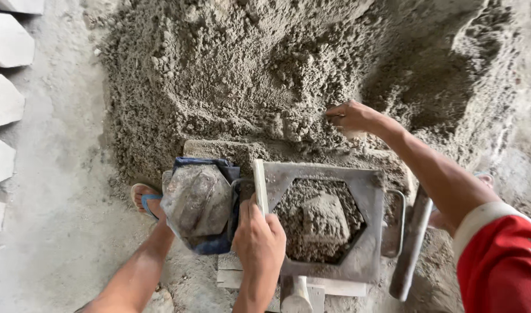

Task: The person manually fills a hexagonal metal mold with a sand and cement mixture, packs it down by hand and with a metal rod, and levels the top surface with a rectangular tool.

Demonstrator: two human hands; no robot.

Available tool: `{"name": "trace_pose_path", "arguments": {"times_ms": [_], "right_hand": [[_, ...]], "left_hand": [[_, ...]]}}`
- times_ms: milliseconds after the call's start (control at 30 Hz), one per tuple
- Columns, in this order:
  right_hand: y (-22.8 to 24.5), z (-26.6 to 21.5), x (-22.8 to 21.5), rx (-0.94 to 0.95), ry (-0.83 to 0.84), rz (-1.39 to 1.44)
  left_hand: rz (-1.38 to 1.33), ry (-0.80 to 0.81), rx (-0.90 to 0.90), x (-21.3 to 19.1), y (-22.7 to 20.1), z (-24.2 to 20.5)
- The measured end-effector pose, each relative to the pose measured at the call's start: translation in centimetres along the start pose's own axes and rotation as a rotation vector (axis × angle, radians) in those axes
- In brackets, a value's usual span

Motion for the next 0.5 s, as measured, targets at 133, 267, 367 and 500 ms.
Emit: {"name": "trace_pose_path", "arguments": {"times_ms": [133,267,367,500], "right_hand": [[3.1,-8.0,-4.0,-0.101,-0.055,-0.035],[1.9,-14.0,-3.0,-0.087,-0.406,-0.110],[3.8,-21.1,0.1,0.020,-0.671,-0.266],[7.2,-27.8,6.1,0.220,-0.708,-0.117]], "left_hand": [[0.002,-0.015,0.069,0.1,-0.4,0.1],[-0.108,-0.029,0.047,-0.5,-1.2,-0.1],[-0.103,-0.006,0.119,-0.3,-3.5,-0.4],[0.161,-0.008,0.439,0.3,-7.5,-3.0]]}}
Point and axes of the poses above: each hand's wrist, its own z-axis towards the middle knuckle, its own x-axis out of the palm, y = z × x, the point moved 5 cm from there along z, towards the middle knuckle, and after that the axes turned 13 degrees about -y, right-handed, at the moved point
